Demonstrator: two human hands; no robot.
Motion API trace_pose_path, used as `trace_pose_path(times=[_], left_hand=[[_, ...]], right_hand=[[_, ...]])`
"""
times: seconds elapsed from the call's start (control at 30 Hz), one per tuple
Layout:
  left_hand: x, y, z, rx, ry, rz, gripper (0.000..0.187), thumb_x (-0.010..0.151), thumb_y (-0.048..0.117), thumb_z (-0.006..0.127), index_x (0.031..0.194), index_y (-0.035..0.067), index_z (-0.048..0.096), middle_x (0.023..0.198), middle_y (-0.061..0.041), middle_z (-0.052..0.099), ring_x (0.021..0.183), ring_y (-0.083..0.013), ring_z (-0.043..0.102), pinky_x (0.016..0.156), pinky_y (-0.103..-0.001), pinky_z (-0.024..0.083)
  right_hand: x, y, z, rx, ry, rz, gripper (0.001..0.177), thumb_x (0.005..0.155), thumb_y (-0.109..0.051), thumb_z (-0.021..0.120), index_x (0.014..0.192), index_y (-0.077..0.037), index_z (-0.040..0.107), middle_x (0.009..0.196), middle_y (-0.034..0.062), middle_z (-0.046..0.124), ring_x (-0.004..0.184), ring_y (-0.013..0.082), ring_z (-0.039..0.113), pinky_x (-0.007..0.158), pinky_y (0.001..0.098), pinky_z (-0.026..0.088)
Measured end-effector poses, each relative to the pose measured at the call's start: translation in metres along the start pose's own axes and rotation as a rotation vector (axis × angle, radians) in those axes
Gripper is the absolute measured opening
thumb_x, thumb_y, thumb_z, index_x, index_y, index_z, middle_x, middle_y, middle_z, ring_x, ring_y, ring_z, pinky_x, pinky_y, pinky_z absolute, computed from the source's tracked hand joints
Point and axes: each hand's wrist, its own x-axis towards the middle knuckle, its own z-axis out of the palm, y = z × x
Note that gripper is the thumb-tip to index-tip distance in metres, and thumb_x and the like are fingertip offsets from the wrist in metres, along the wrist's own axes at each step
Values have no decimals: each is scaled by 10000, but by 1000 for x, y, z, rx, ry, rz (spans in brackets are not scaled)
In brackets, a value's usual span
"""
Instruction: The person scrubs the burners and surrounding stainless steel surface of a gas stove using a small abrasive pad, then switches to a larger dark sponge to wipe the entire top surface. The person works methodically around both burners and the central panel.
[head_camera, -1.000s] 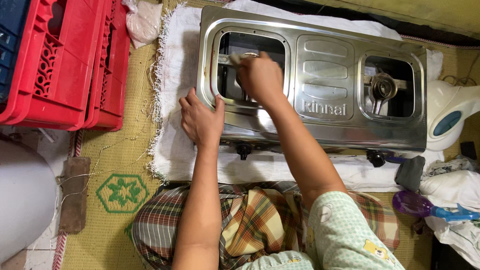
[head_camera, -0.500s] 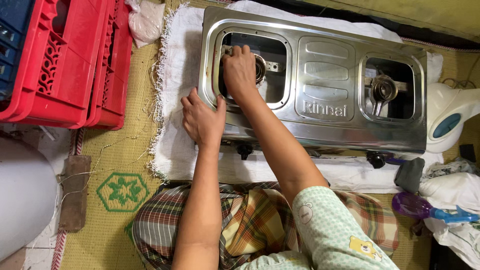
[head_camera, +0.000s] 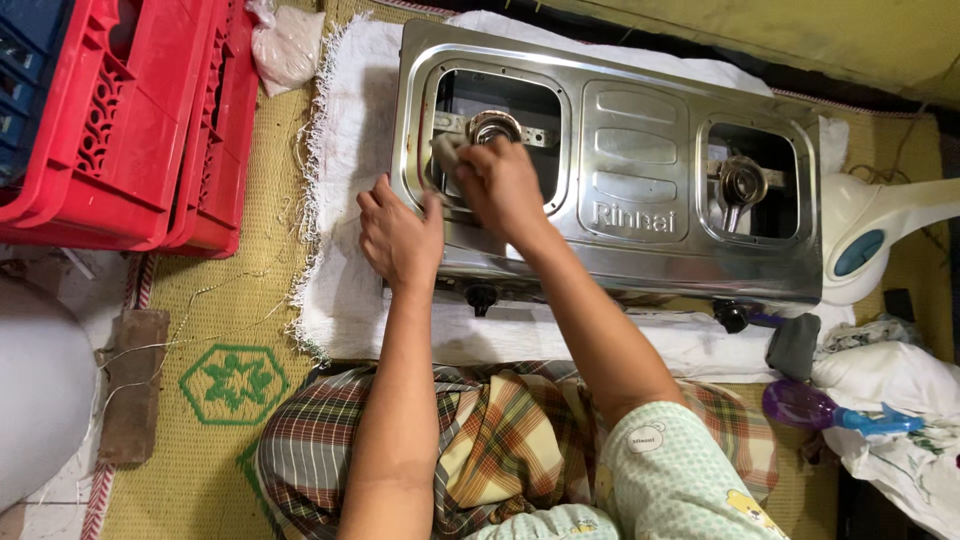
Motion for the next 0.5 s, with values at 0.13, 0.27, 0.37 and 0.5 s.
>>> trace_pose_path(times=[0.13, 0.27, 0.37, 0.5], left_hand=[[0, -3, 4, -22, 8, -4, 459, 981, 315, 587, 1340, 34, 538, 1220, -160, 571, 1109, -344, 638, 887, -487, 524], [1, -6, 9, -24, 13, -1, 425, 979, 272, 548, 1321, 19, 540, 1205, -172, 569, 1085, -348, 639, 867, -484, 526], [-1, -6, 9, -29, 44, 0, 411, 981, 268, 523, 1307, 20, 553, 1192, -174, 581, 1068, -355, 647, 864, -489, 528], [-1, -3, 8, -47, 72, 3, 397, 985, 274, 497, 1289, 27, 568, 1175, -171, 598, 1062, -361, 656, 846, -501, 529]], right_hand=[[-5, -26, 14, 23, 4, -153, 233, 875, -169, 774, 1103, -121, 787, 976, 132, 631, 923, 313, 584, 801, 427, 485], [13, -28, 30, -234, 8, -264, 295, 817, -161, 757, 1100, -86, 786, 985, 142, 595, 932, 308, 540, 792, 423, 447], [50, -9, 45, -368, 68, -255, 270, 855, -100, 705, 1108, -101, 801, 998, 150, 569, 942, 309, 519, 779, 416, 430], [89, 16, 60, -323, 130, -239, 321, 867, -40, 654, 1123, -154, 811, 1032, 123, 586, 982, 311, 534, 832, 414, 449]])
